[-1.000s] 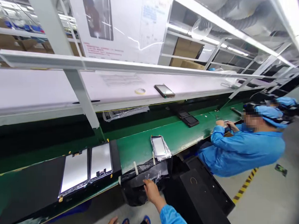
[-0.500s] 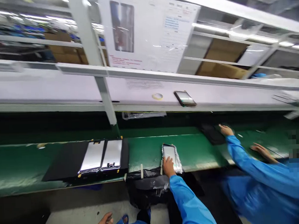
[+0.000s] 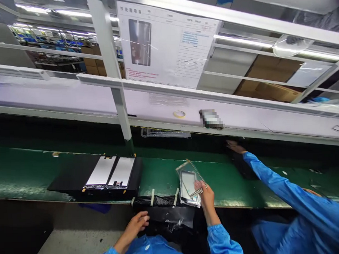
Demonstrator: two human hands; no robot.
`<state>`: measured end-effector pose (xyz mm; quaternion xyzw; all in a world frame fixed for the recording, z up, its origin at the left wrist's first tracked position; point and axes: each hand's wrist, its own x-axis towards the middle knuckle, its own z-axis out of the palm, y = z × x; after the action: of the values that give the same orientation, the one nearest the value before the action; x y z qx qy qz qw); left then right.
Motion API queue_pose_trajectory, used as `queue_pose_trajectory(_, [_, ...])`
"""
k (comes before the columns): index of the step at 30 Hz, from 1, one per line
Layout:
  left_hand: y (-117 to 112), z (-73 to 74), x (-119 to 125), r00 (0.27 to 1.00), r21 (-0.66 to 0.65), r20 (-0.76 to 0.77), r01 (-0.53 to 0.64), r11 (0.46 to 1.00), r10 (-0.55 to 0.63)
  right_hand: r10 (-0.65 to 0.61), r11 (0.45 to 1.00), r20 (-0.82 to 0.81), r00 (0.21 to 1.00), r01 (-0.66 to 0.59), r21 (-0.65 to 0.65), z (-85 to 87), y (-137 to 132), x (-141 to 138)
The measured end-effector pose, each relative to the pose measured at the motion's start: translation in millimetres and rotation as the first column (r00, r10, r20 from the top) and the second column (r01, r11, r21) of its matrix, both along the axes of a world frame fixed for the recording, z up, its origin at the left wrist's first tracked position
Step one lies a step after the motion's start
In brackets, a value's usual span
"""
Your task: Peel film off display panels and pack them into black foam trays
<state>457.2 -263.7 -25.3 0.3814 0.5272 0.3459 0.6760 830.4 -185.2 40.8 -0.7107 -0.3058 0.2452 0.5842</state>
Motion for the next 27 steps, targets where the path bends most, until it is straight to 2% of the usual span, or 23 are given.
queue_pose_trajectory(2, [9,28.3,35,0.975,-0.119,0.222,0.015,0.993,0.012,0.128,0.989,-0.310,0.942,-0.098,0.110,-0.4,-25,-30])
queue_pose_trajectory(4, [16,58.0,67,0.912,-0.139,0.410,0.048,0.989,0.013,0.265,0.963,-0.533,0.803,-0.189,0.194,-8.4,-52,-73])
queue_pose_trajectory(5, [19,70.8,79,0.862,-0.087,0.507,0.036,0.996,0.013,0.318,0.948,-0.597,0.737,-0.235,0.215,-13.1,-64,-94])
queue_pose_trajectory(7, [22,88.7,90,0.793,-0.066,0.594,-0.122,0.990,0.137,0.386,0.918,-0.615,0.688,-0.353,0.180,-19.7,-85,-127])
queue_pose_trajectory(9, [22,95.5,85,0.769,-0.087,0.600,-0.213,0.973,0.222,0.429,0.894,-0.466,0.774,-0.436,0.098,-19.1,-99,-139])
queue_pose_trajectory(10, [20,95.6,79,0.777,-0.109,0.579,-0.224,0.969,0.245,0.458,0.884,-0.302,0.836,-0.463,0.061,-15.8,-103,-138])
queue_pose_trajectory(11, [18,94.2,72,0.791,-0.135,0.556,-0.217,0.967,0.255,0.501,0.865,-0.085,0.861,-0.500,0.032,-11.2,-106,-134])
queue_pose_trajectory(12, [14,92.1,64,0.803,-0.160,0.537,-0.204,0.966,0.259,0.552,0.829,0.150,0.820,-0.559,0.003,-5.7,-107,-129])
queue_pose_trajectory(13, [10,89.5,58,0.810,-0.185,0.527,-0.188,0.965,0.259,0.608,0.769,0.357,0.710,-0.638,-0.040,-0.1,-108,-124])
queue_pose_trajectory(14, [6,87.0,53,0.815,-0.207,0.524,-0.162,0.965,0.249,0.664,0.682,0.506,0.551,-0.723,-0.107,5.1,-108,-121])
queue_pose_trajectory(15, [1,84.7,49,0.815,-0.218,0.535,-0.120,0.969,0.221,0.710,0.586,0.589,0.386,-0.787,-0.191,9.3,-108,-120])
queue_pose_trajectory(16, [-4,82.8,46,0.811,-0.219,0.557,-0.066,0.973,0.180,0.744,0.500,0.620,0.247,-0.822,-0.273,12.5,-107,-121])
queue_pose_trajectory(17, [-9,81.2,44,0.802,-0.219,0.579,-0.017,0.976,0.144,0.769,0.433,0.624,0.143,-0.833,-0.343,14.7,-106,-124])
queue_pose_trajectory(18, [-13,80.2,43,0.793,-0.222,0.598,0.021,0.975,0.119,0.785,0.387,0.615,0.071,-0.832,-0.398,16.2,-105,-128])
queue_pose_trajectory(20, [-20,79.4,39,0.770,-0.240,0.631,0.071,0.968,0.100,0.798,0.322,0.601,-0.029,-0.823,-0.468,19.0,-102,-137])
queue_pose_trajectory(23, [-28,81.3,32,0.749,-0.263,0.655,0.095,0.960,0.105,0.775,0.237,0.614,-0.150,-0.831,-0.503,25.6,-100,-144])
queue_pose_trajectory(27, [-33,83.3,26,0.752,-0.263,0.648,0.077,0.962,0.117,0.714,0.162,0.652,-0.255,-0.846,-0.509,30.4,-107,-147])
